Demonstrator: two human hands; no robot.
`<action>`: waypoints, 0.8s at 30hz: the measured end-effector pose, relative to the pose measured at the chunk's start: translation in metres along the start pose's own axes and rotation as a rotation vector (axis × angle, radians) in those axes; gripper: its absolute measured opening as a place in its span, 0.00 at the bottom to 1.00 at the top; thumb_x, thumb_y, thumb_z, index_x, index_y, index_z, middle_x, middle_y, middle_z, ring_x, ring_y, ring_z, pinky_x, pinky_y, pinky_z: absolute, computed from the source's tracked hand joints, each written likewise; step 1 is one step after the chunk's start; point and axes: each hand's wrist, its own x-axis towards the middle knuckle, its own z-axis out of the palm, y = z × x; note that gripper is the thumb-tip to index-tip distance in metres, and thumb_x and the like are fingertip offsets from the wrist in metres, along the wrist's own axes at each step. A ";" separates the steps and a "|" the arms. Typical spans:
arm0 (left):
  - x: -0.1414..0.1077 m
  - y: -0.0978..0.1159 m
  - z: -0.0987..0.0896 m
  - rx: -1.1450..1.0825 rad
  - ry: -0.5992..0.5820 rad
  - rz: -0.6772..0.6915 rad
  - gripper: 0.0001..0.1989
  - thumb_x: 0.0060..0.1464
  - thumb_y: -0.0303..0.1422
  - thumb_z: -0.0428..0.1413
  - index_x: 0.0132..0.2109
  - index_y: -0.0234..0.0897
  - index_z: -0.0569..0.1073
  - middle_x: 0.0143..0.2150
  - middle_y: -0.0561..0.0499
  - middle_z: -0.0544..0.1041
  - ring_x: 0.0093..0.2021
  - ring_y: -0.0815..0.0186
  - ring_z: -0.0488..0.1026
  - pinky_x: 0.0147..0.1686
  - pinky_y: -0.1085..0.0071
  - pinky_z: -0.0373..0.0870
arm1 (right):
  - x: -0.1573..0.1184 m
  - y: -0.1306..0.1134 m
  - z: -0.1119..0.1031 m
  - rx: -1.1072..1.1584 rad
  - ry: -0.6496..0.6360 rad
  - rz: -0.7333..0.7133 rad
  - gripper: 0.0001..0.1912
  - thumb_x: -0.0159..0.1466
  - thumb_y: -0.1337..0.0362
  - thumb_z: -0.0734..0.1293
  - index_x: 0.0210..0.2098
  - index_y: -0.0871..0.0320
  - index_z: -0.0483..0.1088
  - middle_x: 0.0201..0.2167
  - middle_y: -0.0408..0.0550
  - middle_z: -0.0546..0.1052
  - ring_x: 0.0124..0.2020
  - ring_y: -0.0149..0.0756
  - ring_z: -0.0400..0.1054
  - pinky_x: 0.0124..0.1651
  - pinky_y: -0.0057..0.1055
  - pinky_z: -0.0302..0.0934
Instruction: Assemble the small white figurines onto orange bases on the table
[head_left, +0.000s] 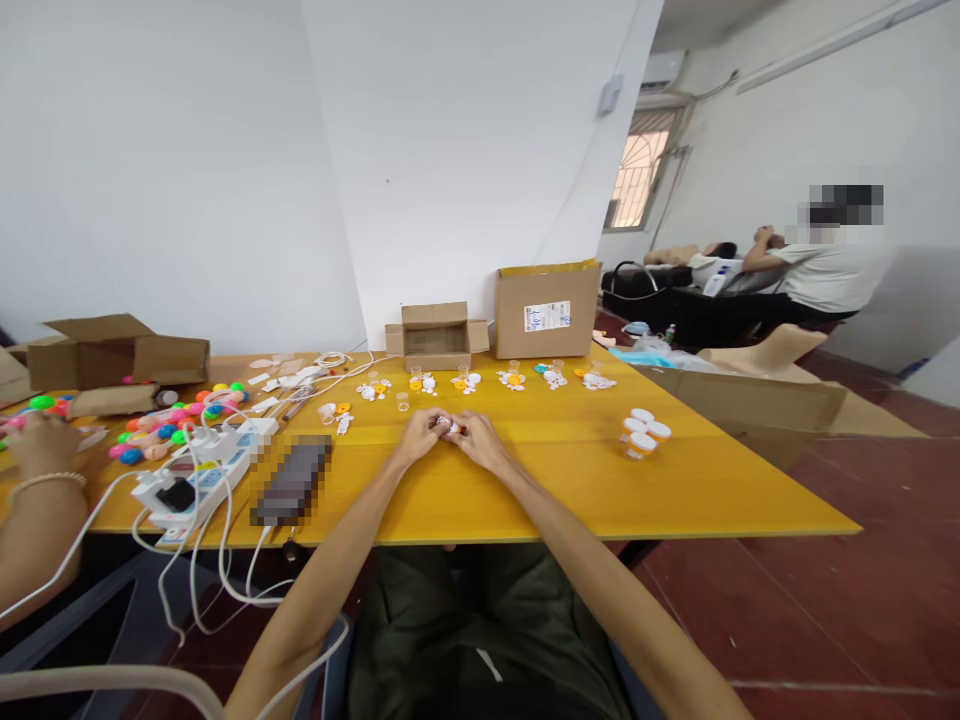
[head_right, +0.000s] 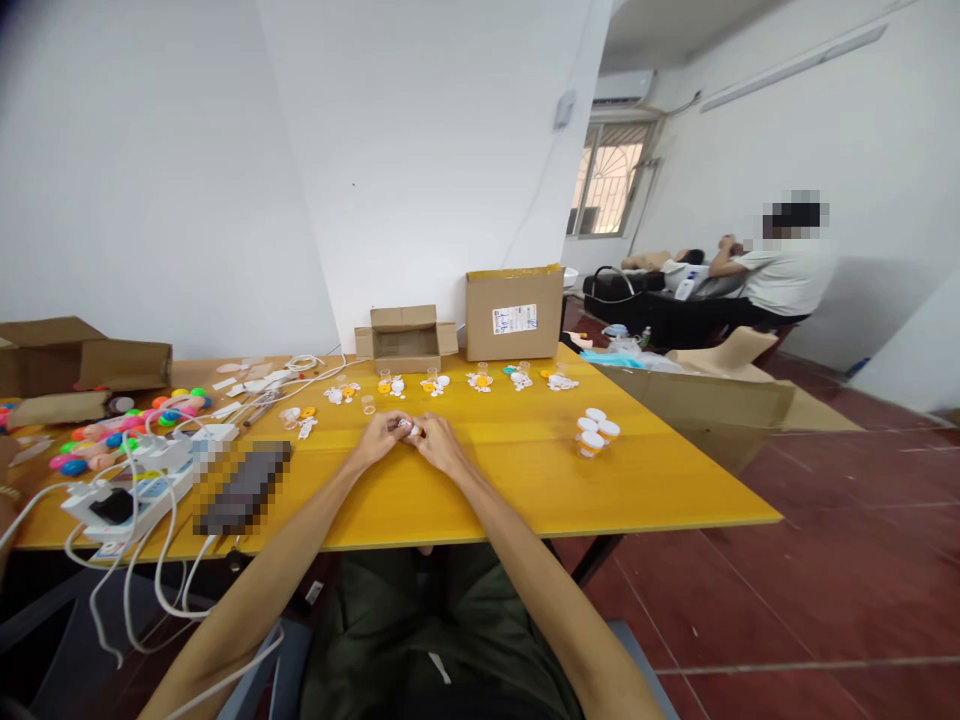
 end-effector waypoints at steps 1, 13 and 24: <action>0.000 0.000 -0.001 -0.011 -0.003 0.000 0.04 0.49 0.32 0.62 0.33 0.35 0.77 0.32 0.50 0.80 0.35 0.64 0.77 0.40 0.69 0.73 | 0.000 0.001 0.000 0.015 0.000 -0.006 0.06 0.61 0.64 0.69 0.35 0.56 0.79 0.28 0.44 0.74 0.31 0.35 0.66 0.35 0.27 0.57; 0.002 0.005 -0.003 0.016 0.126 -0.018 0.06 0.46 0.33 0.63 0.32 0.37 0.76 0.31 0.52 0.80 0.32 0.65 0.76 0.36 0.71 0.72 | 0.007 0.012 0.004 0.111 0.148 0.151 0.11 0.54 0.69 0.73 0.37 0.54 0.78 0.34 0.45 0.79 0.35 0.38 0.72 0.41 0.32 0.65; 0.000 0.015 -0.007 -0.047 0.180 -0.040 0.15 0.39 0.39 0.70 0.29 0.38 0.74 0.27 0.54 0.77 0.31 0.65 0.76 0.37 0.68 0.74 | 0.006 0.036 -0.002 -0.102 0.297 0.227 0.05 0.56 0.66 0.72 0.33 0.53 0.77 0.35 0.50 0.80 0.38 0.45 0.73 0.45 0.37 0.65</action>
